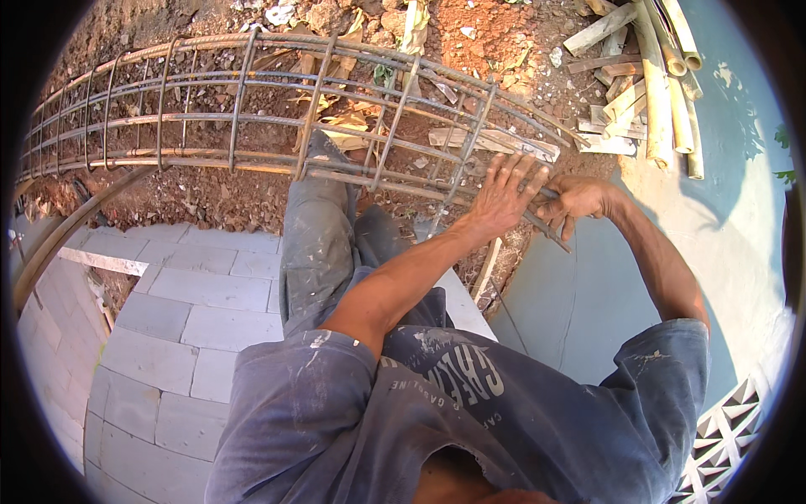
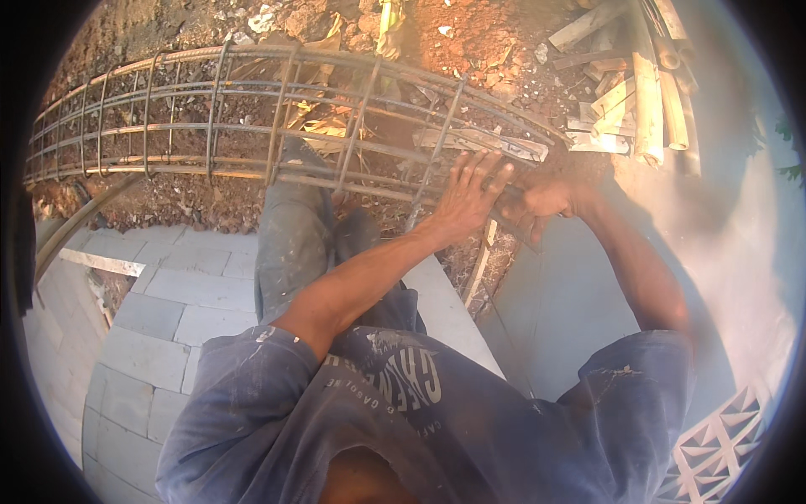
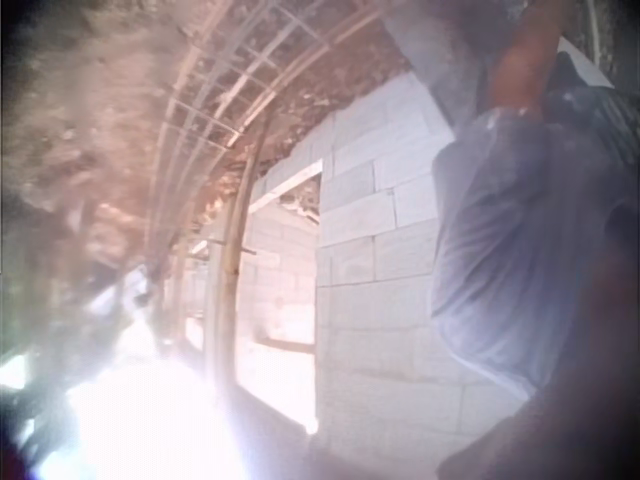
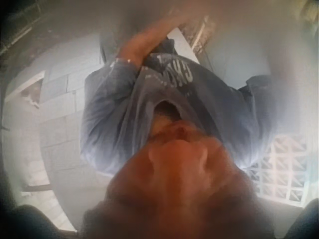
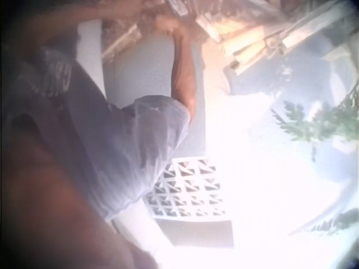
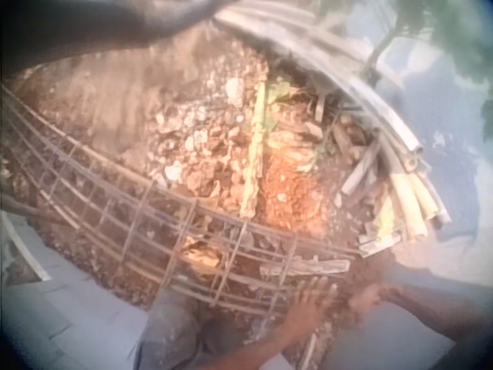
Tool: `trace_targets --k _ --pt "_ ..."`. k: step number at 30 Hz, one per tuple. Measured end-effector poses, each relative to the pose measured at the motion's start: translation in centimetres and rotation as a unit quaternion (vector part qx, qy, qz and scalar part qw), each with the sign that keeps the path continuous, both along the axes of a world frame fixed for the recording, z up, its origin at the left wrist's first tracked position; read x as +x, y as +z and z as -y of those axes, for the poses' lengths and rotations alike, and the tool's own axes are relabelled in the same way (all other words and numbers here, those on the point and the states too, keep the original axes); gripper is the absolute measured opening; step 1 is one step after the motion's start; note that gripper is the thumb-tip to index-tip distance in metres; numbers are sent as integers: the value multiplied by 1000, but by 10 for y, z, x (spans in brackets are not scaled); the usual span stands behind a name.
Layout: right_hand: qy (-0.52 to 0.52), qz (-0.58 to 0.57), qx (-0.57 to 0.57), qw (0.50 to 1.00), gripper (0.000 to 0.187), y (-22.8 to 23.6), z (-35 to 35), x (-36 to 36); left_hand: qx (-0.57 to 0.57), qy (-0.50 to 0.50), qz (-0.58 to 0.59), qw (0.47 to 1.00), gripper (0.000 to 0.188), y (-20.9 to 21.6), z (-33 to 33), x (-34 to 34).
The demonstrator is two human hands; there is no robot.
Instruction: The person assembles a rebar mesh by tying intersecting steel bars together with wire. They repeatedly wrap wire around bar intersections and twist it to secure the grid structure.
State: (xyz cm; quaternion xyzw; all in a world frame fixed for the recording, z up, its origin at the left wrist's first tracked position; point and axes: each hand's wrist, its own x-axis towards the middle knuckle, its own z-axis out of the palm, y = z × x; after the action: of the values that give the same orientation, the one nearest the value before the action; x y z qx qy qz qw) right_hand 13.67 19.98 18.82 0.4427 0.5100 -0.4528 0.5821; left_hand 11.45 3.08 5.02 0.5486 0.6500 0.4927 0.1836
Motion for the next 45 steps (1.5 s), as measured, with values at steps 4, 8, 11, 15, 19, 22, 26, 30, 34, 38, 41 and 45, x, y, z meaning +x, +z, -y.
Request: trace_targets --k 4,8,11,15,19,22,26,30,34,38,41,45 --pt "74 11 5 997 63 -1 -3 -7 13 27 6 1000 69 -1 -3 2" --pt "274 -58 87 956 70 14 0 -29 -63 -13 29 997 45 -2 -18 -5" --pt "578 -176 267 750 66 30 23 -23 -67 70 11 995 37 3 -38 -19" --pt "626 -276 370 629 43 4 1 3 -159 61 85 982 40 15 -52 -33" --pt "615 -308 338 642 25 -11 -20 10 -283 -62 128 949 40 25 -62 -48" --pt "514 -179 271 793 22 -9 -6 23 -144 -53 7 988 35 14 -44 -36" --pt "172 -33 84 981 44 10 18 20 35 -5 -131 991 33 8 -5 -3" --pt "239 -52 106 964 81 21 22 19 -79 -117 -89 986 51 -5 -21 3" --pt "605 -222 410 645 79 26 49 27 -135 -80 -44 987 53 18 -38 -16" --pt "604 -238 463 604 54 -20 12 52 -192 -62 6 979 57 28 -59 -30" --pt "582 -279 438 626 36 -23 6 48 -194 -38 5 980 54 30 -54 -24" --pt "599 -274 415 627 29 -23 -6 41 -151 33 -10 988 42 30 -57 -18"
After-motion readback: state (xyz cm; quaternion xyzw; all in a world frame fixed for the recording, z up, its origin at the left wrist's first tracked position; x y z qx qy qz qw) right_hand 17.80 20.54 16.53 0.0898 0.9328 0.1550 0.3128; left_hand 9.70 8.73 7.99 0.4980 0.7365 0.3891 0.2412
